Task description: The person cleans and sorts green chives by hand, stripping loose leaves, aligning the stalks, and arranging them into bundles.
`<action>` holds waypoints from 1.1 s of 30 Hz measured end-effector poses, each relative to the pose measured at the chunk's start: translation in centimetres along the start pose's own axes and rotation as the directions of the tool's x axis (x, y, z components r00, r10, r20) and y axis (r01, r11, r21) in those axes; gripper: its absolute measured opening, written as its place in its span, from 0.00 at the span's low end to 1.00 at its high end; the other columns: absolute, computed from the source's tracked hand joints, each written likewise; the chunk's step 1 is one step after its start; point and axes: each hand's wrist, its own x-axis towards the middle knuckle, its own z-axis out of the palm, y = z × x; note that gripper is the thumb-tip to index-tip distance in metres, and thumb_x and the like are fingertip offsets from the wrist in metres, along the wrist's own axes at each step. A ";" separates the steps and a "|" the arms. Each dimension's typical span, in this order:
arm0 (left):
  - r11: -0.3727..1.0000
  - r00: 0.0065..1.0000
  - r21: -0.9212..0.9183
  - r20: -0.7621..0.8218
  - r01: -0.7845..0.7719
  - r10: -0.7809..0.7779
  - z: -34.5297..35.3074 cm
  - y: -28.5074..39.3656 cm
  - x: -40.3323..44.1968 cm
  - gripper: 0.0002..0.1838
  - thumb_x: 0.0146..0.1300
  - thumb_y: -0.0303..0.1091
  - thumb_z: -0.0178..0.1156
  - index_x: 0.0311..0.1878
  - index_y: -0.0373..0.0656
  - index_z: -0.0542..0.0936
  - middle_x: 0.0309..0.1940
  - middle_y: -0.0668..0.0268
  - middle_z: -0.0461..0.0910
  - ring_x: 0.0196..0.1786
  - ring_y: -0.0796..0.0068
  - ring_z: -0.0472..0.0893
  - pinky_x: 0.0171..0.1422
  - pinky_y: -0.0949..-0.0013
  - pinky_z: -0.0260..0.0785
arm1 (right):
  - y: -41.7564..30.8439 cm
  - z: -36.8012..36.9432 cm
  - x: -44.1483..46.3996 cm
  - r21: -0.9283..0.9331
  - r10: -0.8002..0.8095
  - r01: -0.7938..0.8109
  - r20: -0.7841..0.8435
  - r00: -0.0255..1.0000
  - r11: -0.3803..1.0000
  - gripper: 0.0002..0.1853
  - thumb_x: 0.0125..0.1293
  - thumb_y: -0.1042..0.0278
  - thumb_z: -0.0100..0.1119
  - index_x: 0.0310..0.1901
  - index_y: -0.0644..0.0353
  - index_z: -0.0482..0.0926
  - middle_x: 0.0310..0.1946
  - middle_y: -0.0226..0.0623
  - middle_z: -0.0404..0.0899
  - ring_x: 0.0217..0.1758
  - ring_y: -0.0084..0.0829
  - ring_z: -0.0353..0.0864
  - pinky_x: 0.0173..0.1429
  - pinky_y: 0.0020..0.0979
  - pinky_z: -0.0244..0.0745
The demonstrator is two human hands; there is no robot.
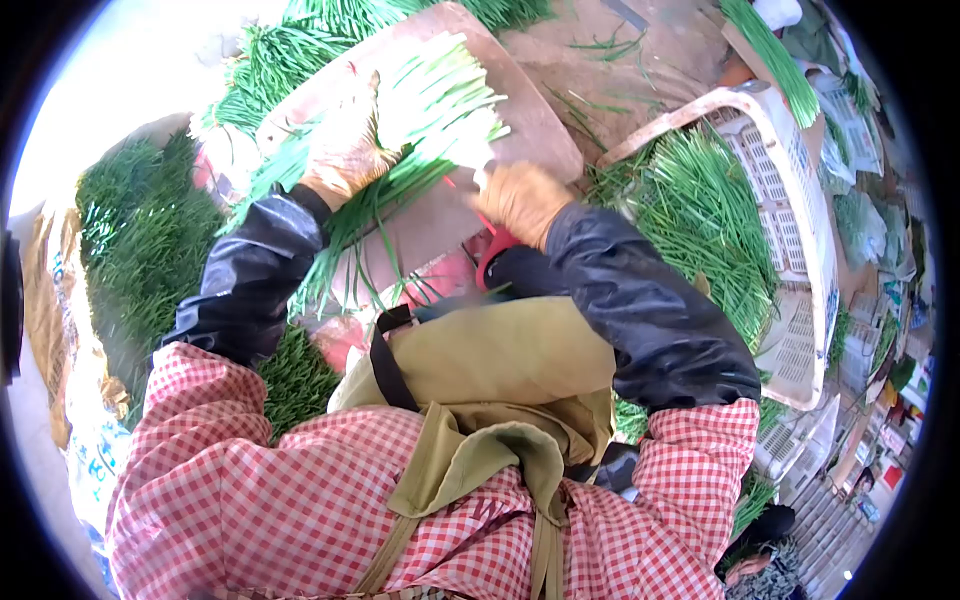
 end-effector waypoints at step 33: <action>0.995 0.966 0.019 0.237 0.101 -0.103 -2.3 -2.2 3.1 0.44 0.46 0.54 0.62 0.65 0.41 0.62 0.63 0.48 0.61 0.66 0.52 0.59 0.67 0.54 0.55 | -0.7 0.8 2.8 0.907 0.535 -0.227 0.001 0.845 0.355 0.07 0.64 0.69 0.51 0.41 0.58 0.76 0.33 0.40 0.79 0.31 0.37 0.79 0.32 0.31 0.74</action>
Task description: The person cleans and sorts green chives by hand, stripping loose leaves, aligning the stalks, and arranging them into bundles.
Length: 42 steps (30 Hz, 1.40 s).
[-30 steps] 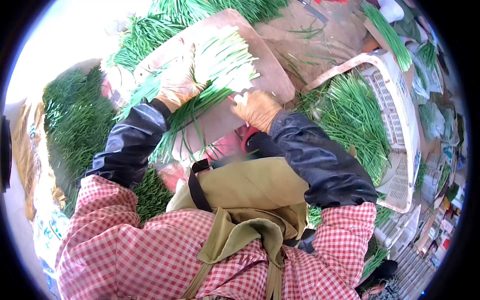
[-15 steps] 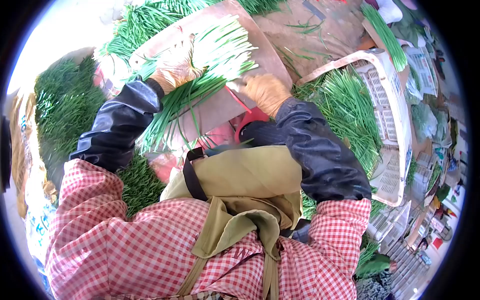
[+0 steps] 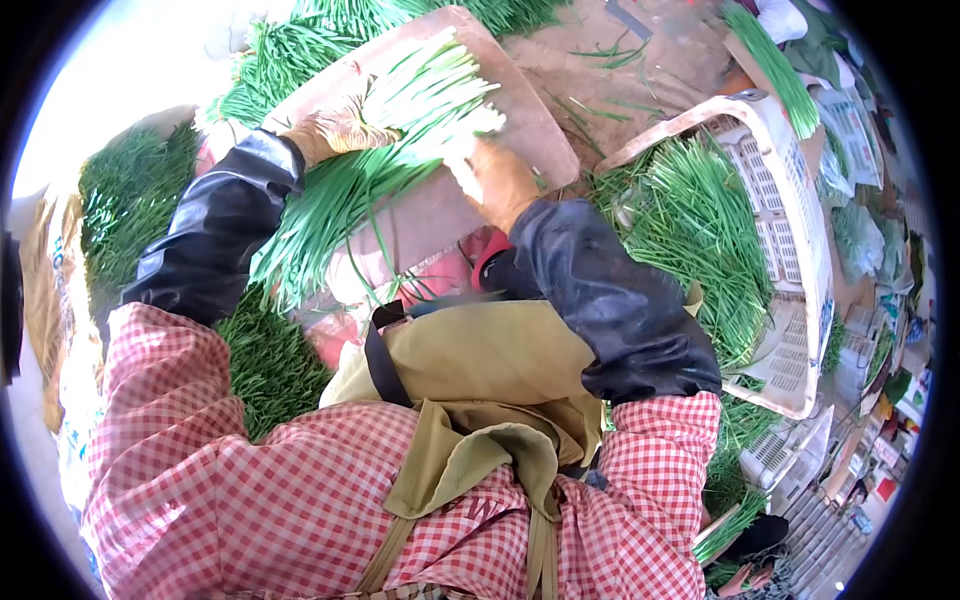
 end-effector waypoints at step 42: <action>0.300 0.902 -0.907 0.161 0.295 -0.401 6.7 -5.4 2.1 0.19 0.57 0.41 0.64 0.45 0.36 0.79 0.35 0.60 0.82 0.39 0.72 0.79 0.44 0.73 0.70 | -6.4 6.4 10.0 -0.632 0.017 -0.114 -0.158 0.987 0.766 0.14 0.60 0.57 0.48 0.44 0.53 0.76 0.42 0.33 0.75 0.43 0.32 0.78 0.52 0.36 0.68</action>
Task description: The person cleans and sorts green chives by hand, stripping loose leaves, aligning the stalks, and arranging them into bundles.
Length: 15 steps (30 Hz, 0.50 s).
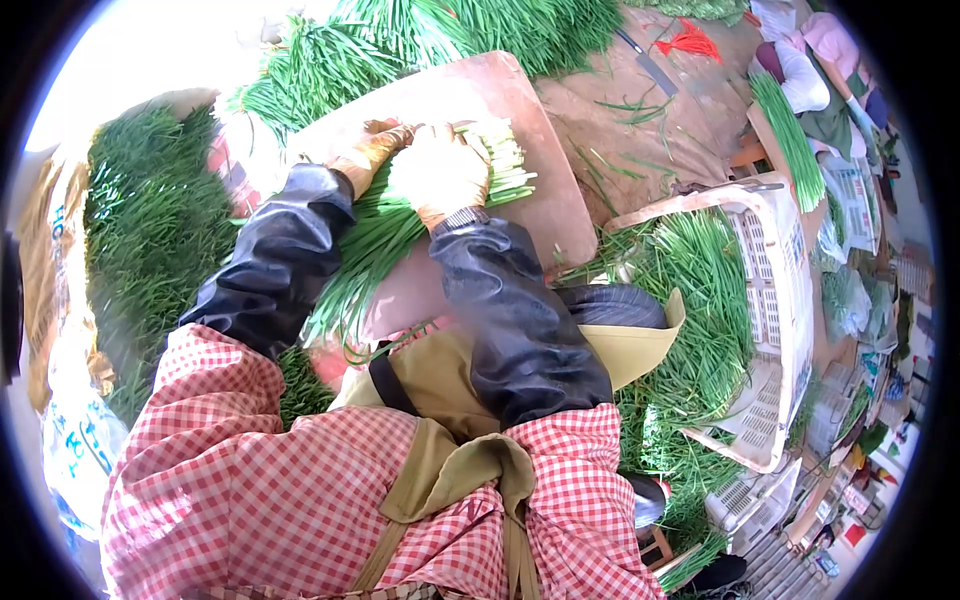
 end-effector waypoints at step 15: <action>0.967 0.981 0.187 -0.046 -0.176 0.188 2.3 1.7 0.8 0.16 0.66 0.42 0.54 0.32 0.38 0.81 0.29 0.63 0.82 0.32 0.74 0.76 0.40 0.71 0.68 | 0.2 -1.0 1.5 -0.093 -0.037 0.037 0.004 0.999 0.995 0.11 0.55 0.64 0.50 0.37 0.55 0.80 0.37 0.39 0.80 0.42 0.36 0.79 0.48 0.36 0.71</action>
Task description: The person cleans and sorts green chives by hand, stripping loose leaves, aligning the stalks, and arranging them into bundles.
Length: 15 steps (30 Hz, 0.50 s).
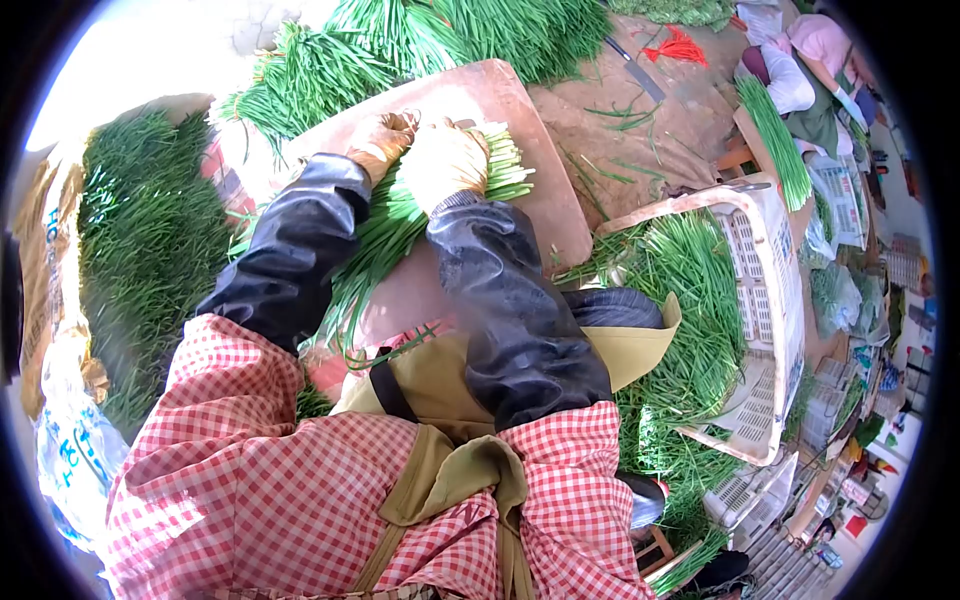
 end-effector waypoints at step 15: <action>0.870 0.977 -0.474 0.212 0.135 -0.035 -2.5 0.8 -2.0 0.11 0.53 0.24 0.63 0.42 0.38 0.82 0.39 0.64 0.83 0.44 0.76 0.79 0.52 0.72 0.70 | -0.4 -0.4 1.4 0.024 0.080 -0.081 0.068 0.994 0.996 0.11 0.53 0.64 0.52 0.30 0.60 0.82 0.32 0.47 0.81 0.38 0.43 0.80 0.46 0.39 0.72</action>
